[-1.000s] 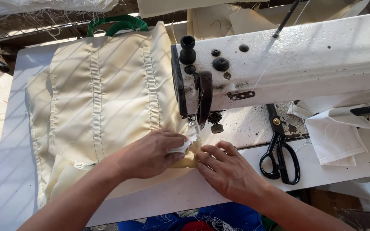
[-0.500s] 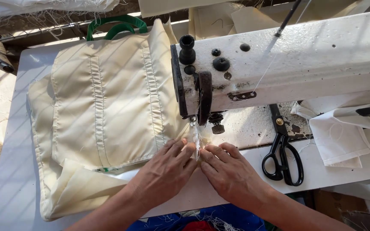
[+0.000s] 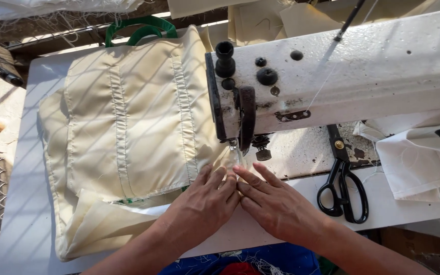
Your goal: Sewing a fabric bag using an industrial sewing machine and trimming excess material with scissors.
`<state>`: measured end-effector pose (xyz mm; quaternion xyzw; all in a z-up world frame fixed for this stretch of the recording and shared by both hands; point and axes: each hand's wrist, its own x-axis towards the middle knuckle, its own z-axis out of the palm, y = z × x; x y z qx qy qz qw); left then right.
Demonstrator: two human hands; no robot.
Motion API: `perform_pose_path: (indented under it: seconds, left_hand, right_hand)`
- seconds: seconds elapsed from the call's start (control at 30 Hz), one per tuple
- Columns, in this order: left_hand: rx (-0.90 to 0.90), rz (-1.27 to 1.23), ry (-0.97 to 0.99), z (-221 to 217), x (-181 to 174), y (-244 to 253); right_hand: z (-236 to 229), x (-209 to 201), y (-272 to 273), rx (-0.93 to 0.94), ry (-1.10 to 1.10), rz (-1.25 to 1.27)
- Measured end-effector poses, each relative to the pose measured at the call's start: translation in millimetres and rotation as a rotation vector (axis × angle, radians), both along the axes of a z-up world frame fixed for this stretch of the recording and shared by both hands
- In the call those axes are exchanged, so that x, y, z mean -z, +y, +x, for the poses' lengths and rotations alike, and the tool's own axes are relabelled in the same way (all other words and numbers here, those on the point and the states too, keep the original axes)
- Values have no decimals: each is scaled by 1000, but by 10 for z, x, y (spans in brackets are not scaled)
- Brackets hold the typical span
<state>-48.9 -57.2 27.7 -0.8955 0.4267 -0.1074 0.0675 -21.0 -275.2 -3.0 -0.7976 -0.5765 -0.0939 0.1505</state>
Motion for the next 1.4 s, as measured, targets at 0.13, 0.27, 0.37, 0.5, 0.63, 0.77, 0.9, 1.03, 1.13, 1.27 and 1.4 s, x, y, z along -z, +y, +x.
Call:
perform_pose_path:
  seconds: [0.13,0.27,0.37,0.5,0.63,0.77,0.9,1.03,1.13,1.27,1.4]
  left_hand:
    - [21,-116,82,-1,-115,138]
    - [-250,-100,-83,-145,-213,331]
    - [-359,-197,-31,-151,-362,345]
    - [-416,-272,252,87,-438,409]
    - [-275,-257,237,241,-344,521]
    - [33,-68,127,160,-227,556]
    - [-81,250,189,45,-364,480]
    - [-43,-283,-158,-709,-263,266]
    - [-685,-590,1133,-972,284,181]
    - [-1066,-947,871,-646,158,380]
    - [-525,-451,-394,-334,-94,641]
  right_hand:
    - [119,6,11,-77,52,-62]
    - [134,-1,11,-46,51,16]
    - [161,40,25,-49,98,28]
    - [163,32,88,-52,132,-2]
    - [174,-23,88,-56,91,-3]
    - [187,-36,24,-80,42,-70]
    - [194,5,33,-93,66,-60]
    - [229,-33,46,-70,115,22]
    - [358,-76,99,-52,261,98]
    - [422,-162,162,128,498,-146]
    - [479,163,200,406,460,10]
